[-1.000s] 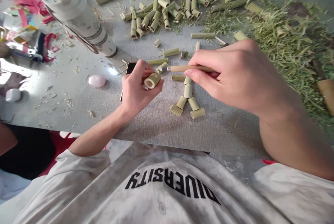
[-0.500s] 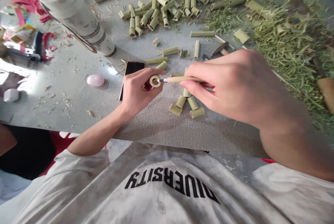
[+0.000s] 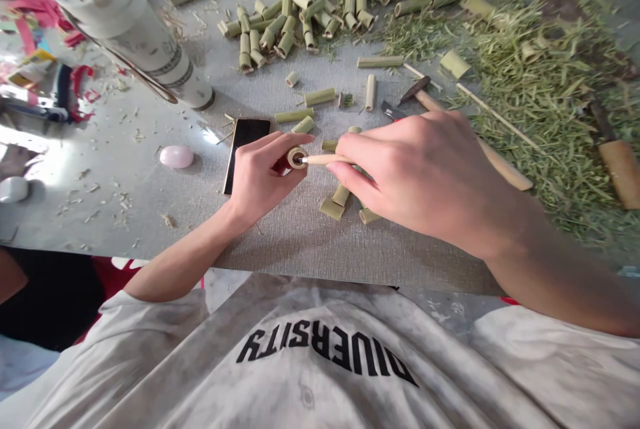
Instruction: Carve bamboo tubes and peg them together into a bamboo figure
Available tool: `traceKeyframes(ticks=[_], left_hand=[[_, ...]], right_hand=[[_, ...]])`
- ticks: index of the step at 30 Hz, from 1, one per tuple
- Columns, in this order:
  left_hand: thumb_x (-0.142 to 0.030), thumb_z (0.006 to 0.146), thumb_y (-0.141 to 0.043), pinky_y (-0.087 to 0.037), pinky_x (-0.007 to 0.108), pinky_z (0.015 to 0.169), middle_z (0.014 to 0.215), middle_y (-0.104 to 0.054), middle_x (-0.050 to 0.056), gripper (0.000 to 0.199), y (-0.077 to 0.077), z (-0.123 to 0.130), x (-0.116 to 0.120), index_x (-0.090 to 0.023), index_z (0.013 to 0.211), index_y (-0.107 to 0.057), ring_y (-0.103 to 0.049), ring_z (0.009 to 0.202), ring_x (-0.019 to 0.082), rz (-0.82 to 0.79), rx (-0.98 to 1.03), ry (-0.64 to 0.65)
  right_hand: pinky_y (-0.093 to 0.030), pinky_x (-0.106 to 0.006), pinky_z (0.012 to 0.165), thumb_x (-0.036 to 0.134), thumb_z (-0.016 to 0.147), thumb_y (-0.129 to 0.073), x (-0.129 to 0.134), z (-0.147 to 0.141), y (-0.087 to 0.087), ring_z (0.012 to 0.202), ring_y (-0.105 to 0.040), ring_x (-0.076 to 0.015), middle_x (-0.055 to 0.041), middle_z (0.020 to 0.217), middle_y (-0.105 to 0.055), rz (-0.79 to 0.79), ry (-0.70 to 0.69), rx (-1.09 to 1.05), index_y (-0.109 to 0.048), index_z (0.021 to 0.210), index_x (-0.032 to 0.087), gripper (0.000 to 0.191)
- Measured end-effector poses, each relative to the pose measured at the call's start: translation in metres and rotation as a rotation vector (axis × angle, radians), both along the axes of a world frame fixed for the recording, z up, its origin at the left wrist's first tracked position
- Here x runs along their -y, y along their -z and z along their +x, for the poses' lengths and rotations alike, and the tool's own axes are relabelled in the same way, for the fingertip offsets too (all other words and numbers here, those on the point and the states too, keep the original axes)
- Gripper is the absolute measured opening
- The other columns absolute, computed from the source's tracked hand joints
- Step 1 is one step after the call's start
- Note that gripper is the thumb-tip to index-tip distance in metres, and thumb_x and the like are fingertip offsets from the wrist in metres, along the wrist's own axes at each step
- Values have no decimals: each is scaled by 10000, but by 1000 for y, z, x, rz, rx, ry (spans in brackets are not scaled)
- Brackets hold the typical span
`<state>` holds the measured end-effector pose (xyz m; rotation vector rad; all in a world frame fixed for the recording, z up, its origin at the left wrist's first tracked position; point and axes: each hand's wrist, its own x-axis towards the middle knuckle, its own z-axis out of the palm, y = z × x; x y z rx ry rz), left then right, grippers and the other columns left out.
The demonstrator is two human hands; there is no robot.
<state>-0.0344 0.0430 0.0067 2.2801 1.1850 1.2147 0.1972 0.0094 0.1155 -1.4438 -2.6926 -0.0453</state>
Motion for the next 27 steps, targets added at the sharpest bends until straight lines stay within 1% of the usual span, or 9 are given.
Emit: traceKeyframes(ticks=[6, 13, 15, 17, 18, 20, 22, 24, 27], left_hand=[[-124, 861, -677, -442, 272, 598, 728, -658, -26, 362, 4, -2, -2, -238, 1137, -882, -466, 587, 106, 1, -44, -1], [-147, 874, -685, -403, 298, 603, 720, -661, -25, 348, 5, -4, -1, -238, 1156, -867, -523, 608, 124, 0, -159, 26], [-192, 921, -715, -391, 308, 603, 726, -671, -23, 291, 6, -5, -1, -251, 1169, -857, -536, 610, 132, 14, -208, 16], [-302, 998, -754, -396, 325, 616, 747, -698, -5, 205, 7, -8, -3, -265, 1180, -841, -568, 641, 158, 54, -277, 17], [-377, 1033, -762, -418, 336, 636, 783, -723, 15, 201, 8, -9, -5, -269, 1188, -831, -599, 683, 182, 81, -313, 25], [-510, 1076, -737, -500, 368, 723, 945, -781, 74, 290, 8, -12, -10, -270, 1225, -804, -673, 834, 242, 134, -360, 65], [-545, 1113, -675, -570, 413, 836, 1101, -786, 115, 337, 8, -15, -15, -263, 1276, -762, -703, 963, 279, 151, -358, 140], [-523, 1149, -616, -592, 407, 847, 1099, -769, 114, 335, 8, -17, -19, -240, 1301, -714, -708, 946, 261, 128, -320, 245], [-545, 1185, -549, -554, 326, 713, 950, -741, 62, 353, 9, -19, -21, -218, 1242, -670, -673, 774, 191, 45, -268, 350]], right_hand=[[-260, -365, 647, 297, 1161, -568, -1, 2, 5, 606, -525, -183, -53, 697, -656, 22, -2, -19, -812, 994, 163, 325], [-182, -358, 657, 286, 1178, -545, -6, -1, 15, 644, -587, -198, -81, 770, -739, -17, -38, -2, -805, 1038, 166, 319], [-187, -354, 667, 307, 1190, -545, -7, -1, 18, 653, -598, -195, -85, 789, -756, -32, -32, -11, -802, 1041, 166, 329], [-203, -350, 675, 320, 1197, -540, -9, -2, 21, 665, -612, -198, -88, 799, -768, -42, -20, -16, -809, 1049, 166, 344], [-214, -350, 679, 325, 1199, -536, -9, -2, 22, 673, -619, -200, -91, 804, -774, -49, -16, -15, -815, 1053, 166, 353], [-228, -352, 682, 337, 1200, -533, -10, -2, 22, 681, -623, -203, -94, 807, -782, -52, -10, -18, -826, 1048, 166, 372], [-225, -356, 678, 350, 1203, -529, -11, -2, 22, 677, -618, -200, -93, 798, -778, -50, -9, -26, -830, 1037, 169, 388], [-205, -361, 670, 350, 1207, -528, -12, -2, 20, 666, -609, -196, -91, 789, -768, -53, -7, -27, -824, 1026, 169, 391], [-188, -364, 668, 335, 1210, -532, -11, -2, 17, 670, -609, -191, -91, 812, -769, -75, -8, -19, -809, 1017, 163, 378]])
